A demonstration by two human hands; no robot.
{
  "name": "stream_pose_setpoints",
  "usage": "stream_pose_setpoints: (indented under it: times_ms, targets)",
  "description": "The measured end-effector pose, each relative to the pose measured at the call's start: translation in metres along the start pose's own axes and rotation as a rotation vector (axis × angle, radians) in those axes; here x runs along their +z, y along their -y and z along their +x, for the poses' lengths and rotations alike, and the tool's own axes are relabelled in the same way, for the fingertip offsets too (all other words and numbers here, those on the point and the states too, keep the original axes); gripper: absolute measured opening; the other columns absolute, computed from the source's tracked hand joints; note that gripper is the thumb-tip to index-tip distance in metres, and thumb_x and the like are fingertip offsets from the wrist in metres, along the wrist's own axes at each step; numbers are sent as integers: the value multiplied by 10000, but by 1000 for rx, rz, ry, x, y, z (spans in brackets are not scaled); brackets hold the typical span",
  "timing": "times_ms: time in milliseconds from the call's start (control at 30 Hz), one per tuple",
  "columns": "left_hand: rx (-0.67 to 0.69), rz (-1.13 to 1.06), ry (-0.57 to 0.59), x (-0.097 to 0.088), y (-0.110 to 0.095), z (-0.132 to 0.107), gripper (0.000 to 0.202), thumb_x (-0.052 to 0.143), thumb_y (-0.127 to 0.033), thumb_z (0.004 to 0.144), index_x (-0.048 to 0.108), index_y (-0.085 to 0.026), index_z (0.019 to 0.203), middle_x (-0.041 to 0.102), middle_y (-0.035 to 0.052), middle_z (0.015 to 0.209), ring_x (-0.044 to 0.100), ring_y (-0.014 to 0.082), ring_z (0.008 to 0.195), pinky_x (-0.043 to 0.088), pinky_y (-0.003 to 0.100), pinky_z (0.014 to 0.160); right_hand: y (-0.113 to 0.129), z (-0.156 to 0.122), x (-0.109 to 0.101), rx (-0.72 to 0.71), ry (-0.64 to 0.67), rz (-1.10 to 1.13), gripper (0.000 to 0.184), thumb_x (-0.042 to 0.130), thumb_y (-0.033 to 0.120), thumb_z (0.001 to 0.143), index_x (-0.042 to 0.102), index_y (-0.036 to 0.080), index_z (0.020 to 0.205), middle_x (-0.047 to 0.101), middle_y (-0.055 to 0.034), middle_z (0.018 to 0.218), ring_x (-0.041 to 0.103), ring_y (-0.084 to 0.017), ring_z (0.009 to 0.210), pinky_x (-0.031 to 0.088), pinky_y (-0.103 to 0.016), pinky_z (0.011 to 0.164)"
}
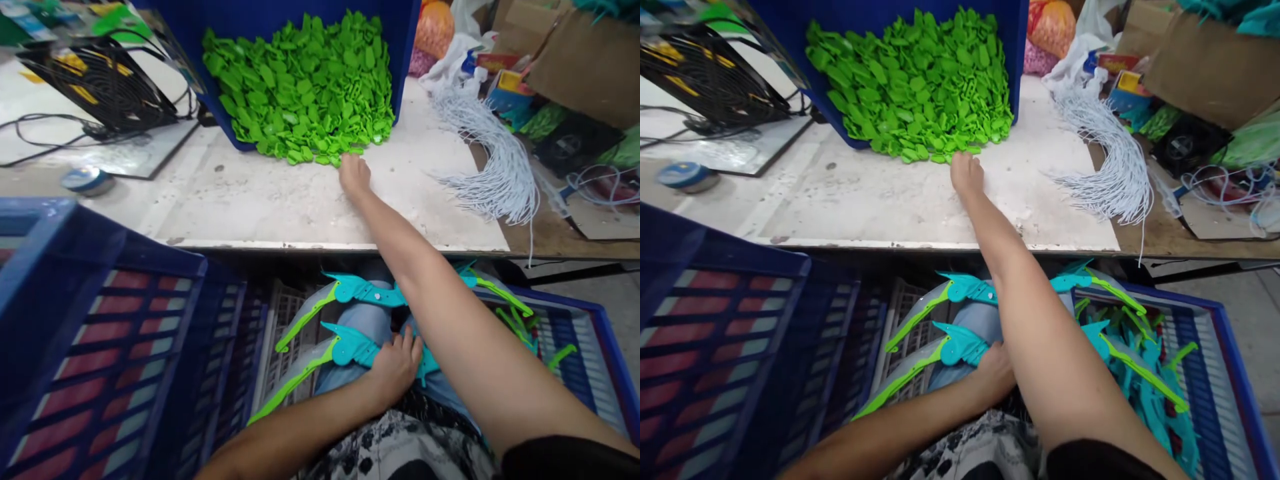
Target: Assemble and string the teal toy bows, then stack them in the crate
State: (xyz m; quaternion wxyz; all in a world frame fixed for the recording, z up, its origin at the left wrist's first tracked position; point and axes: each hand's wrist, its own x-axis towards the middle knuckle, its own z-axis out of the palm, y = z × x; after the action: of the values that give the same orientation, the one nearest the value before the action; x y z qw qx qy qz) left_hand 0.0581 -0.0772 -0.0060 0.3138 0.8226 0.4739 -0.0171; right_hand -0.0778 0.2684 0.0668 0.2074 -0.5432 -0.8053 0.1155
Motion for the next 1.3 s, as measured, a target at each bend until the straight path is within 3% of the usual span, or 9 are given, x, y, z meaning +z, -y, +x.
stream_pose_setpoints:
  times_ms: [100, 200, 333, 433, 633, 800, 1033, 1167, 1300]
  targets:
    - [-41, 67, 46, -23, -1, -7, 488, 425, -154, 891, 445, -110, 1377, 417, 264, 1435, 590, 331, 1106, 564, 422, 743, -17, -14, -15, -38, -33, 73, 296, 323, 177, 977, 598, 113, 1066, 623, -143, 1054, 590, -262, 1042, 457, -443, 916]
    - [-9, 67, 61, -49, -6, -13, 442, 489, -168, 849, 510, -98, 1285, 519, 233, 1318, 572, 320, 1104, 552, 393, 759, -44, -67, -55, -114, -47, 177, 245, 406, 258, 965, 612, 141, 1026, 644, -95, 976, 606, -227, 976, 461, -392, 902]
    - [-17, -98, 102, -64, -7, -6, 338, 504, -296, 868, 583, -117, 1143, 655, 167, 1020, 632, 285, 922, 504, 363, 757, -88, -199, -128, -108, -53, 418, 252, 488, 353, 921, 648, 173, 996, 671, -52, 921, 626, -187, 862, 490, -324, 820]
    - [-37, -353, 157, -59, 7, 8, 320, 561, -397, 833, 624, -131, 999, 676, 111, 863, 625, 243, 784, 464, 321, 699, -115, -310, -159, 113, -78, 557, 246, 565, 389, 861, 675, 205, 981, 696, -38, 910, 635, -182, 796, 512, -316, 762]
    - [-146, -993, 376, -43, 32, 25, 484, 657, -591, 709, 621, -136, 871, 667, 38, 799, 588, 163, 649, 468, 281, 626, -132, -460, -118, 650, 27, 766, 324, 616, 455, 771, 711, 201, 948, 678, -30, 699, 599, -183, 586, 520, -320, 588]
    - [-210, -1072, 412, -43, 26, 24, 551, 687, -640, 660, 605, -133, 859, 647, 25, 781, 561, 127, 603, 467, 269, 595, -123, -480, -82, 714, 28, 783, 346, 596, 427, 775, 704, 187, 1001, 705, -45, 738, 639, -205, 653, 528, -327, 631]
    - [-171, -948, 313, -43, 23, 23, 521, 667, -641, 652, 569, -145, 775, 594, 9, 738, 537, 143, 633, 416, 256, 563, -119, -464, -81, 684, 100, 573, 263, 588, 326, 795, 637, 193, 1015, 666, -6, 668, 615, -175, 626, 457, -271, 608]
    - [-167, -865, 294, -40, 25, 24, 475, 716, -568, 597, 574, -147, 768, 572, -8, 677, 519, 149, 634, 377, 251, 559, -121, -462, -84, 736, 137, 517, 433, 622, 340, 779, 556, 164, 1169, 618, 25, 618, 595, -168, 615, 442, -257, 611]
    - [-177, -858, 277, -37, 27, 26, 464, 715, -557, 592, 590, -138, 748, 576, -1, 672, 505, 151, 633, 374, 258, 571, -124, -467, -79, 761, 132, 586, 769, 645, 386, 773, 341, 149, 1438, 675, -37, 825, 620, -182, 691, 482, -289, 650]
